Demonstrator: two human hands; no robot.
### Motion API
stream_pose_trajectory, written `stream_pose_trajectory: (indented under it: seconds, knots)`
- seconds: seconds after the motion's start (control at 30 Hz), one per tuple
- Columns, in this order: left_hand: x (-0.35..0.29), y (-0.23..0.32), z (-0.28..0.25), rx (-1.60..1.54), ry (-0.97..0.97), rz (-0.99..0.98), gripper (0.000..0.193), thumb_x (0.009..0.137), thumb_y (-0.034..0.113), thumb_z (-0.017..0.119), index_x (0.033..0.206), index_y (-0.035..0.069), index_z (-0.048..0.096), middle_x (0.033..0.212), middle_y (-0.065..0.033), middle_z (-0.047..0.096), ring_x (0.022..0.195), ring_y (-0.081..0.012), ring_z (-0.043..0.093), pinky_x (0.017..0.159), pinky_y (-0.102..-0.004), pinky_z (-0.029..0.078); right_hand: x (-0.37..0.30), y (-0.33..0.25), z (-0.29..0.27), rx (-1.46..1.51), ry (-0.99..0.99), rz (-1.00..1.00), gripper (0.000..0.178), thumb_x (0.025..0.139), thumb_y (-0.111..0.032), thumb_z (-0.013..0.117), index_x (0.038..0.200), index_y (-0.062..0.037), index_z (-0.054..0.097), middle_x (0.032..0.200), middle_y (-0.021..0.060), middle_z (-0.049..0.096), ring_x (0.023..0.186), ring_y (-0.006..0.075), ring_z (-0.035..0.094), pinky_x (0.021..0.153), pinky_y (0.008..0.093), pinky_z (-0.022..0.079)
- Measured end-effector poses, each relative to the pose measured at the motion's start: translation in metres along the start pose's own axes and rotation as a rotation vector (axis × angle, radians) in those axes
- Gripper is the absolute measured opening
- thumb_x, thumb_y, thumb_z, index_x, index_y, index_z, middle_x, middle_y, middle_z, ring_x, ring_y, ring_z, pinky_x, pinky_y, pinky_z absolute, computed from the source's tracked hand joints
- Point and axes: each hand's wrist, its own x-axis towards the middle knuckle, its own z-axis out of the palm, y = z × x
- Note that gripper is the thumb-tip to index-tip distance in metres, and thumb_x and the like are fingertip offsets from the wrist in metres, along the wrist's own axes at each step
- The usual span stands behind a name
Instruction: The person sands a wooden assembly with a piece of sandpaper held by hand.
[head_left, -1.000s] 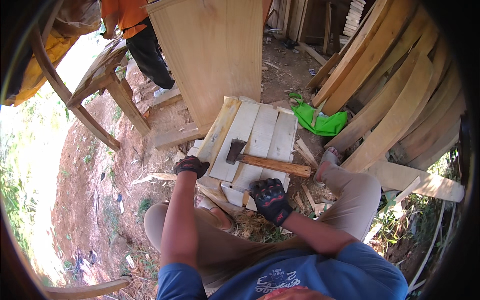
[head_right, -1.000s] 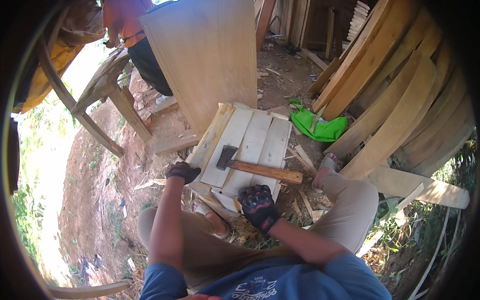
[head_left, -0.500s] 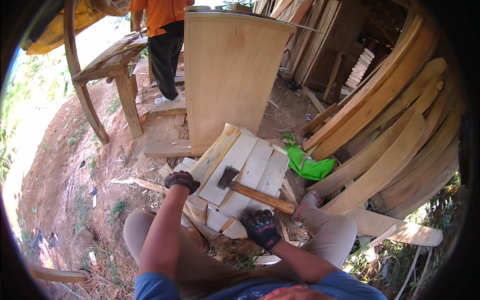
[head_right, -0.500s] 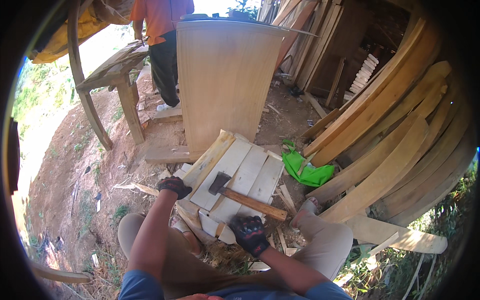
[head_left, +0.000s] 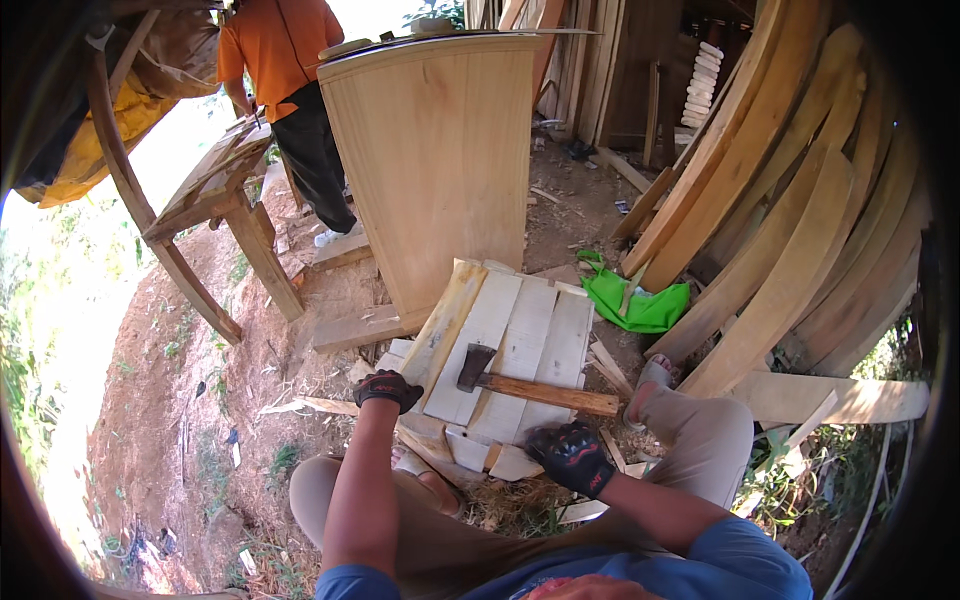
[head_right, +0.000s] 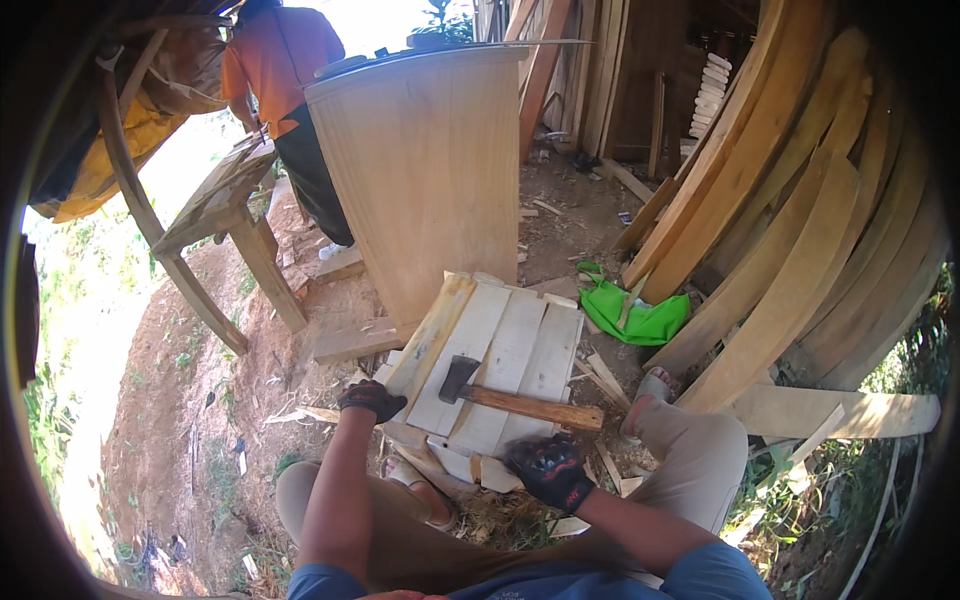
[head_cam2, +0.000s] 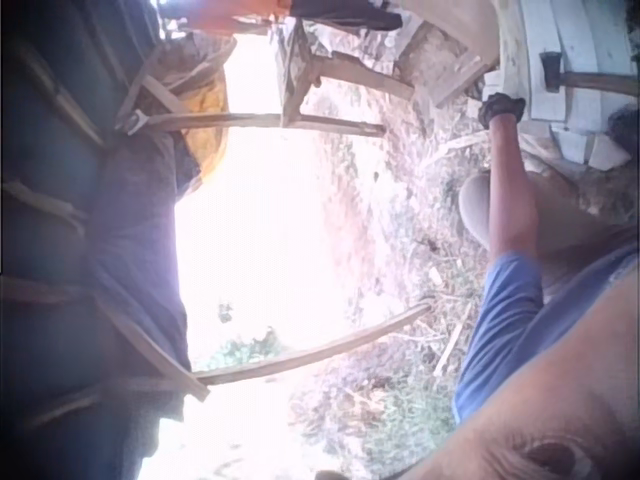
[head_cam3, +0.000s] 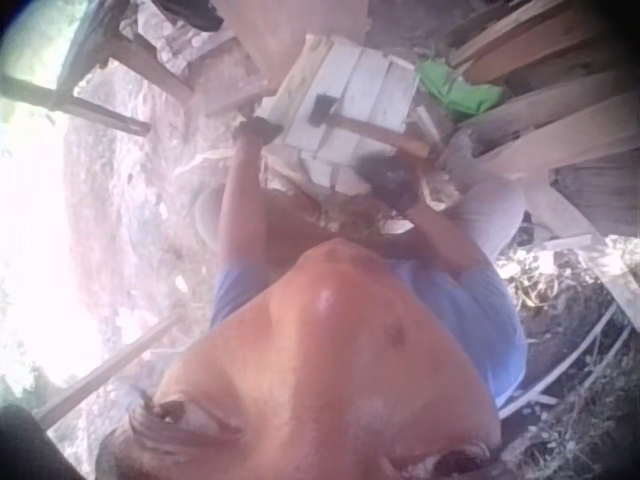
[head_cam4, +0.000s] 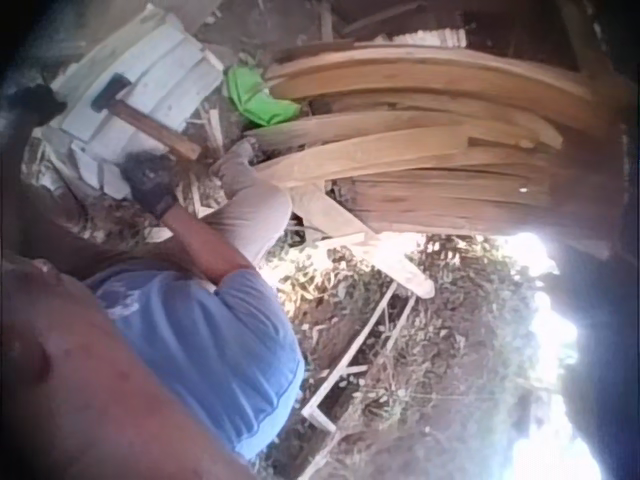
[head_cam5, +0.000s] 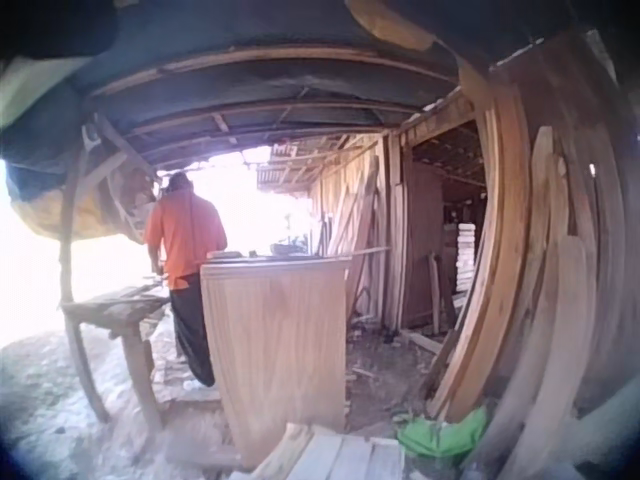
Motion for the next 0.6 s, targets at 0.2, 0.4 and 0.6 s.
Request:
stream_pose_trajectory:
  seconds: [0.2,0.4,0.6]
  knots:
    - [0.004,-0.001,0.002,0.008,-0.024,0.024,0.079,0.093,0.074,0.057,0.140,0.013,0.071,0.146,-0.0138,0.068,0.137,-0.0334,0.063,0.118,-0.0462,0.046,0.073,-0.037,0.025,-0.034,-0.048,0.009,0.024,0.101,-0.034,0.062,0.096,-0.0141,0.075,0.088,0.0084,0.076,0.077,0.0295,0.072,0.076,0.0488,0.050]
    - [-0.008,0.002,-0.007,-0.009,-0.015,0.050,0.077,0.092,0.072,0.058,0.136,0.011,0.074,0.142,-0.0162,0.070,0.134,-0.0358,0.065,0.116,-0.0467,0.048,0.051,-0.024,0.025,0.026,0.041,-0.131,0.024,0.102,-0.031,0.060,0.108,-0.0134,0.076,0.097,0.0076,0.076,0.087,0.0281,0.072,0.079,0.0487,0.050]
    - [-0.010,-0.004,-0.003,-0.009,0.018,0.055,0.077,0.092,0.072,0.058,0.135,0.010,0.074,0.141,-0.0184,0.070,0.133,-0.0368,0.065,0.115,-0.0472,0.049,0.014,-0.004,-0.013,-0.162,-0.236,-0.146,0.033,0.102,-0.028,0.058,0.128,-0.0139,0.072,0.112,0.0096,0.077,0.103,0.0285,0.072,0.086,0.0509,0.051]
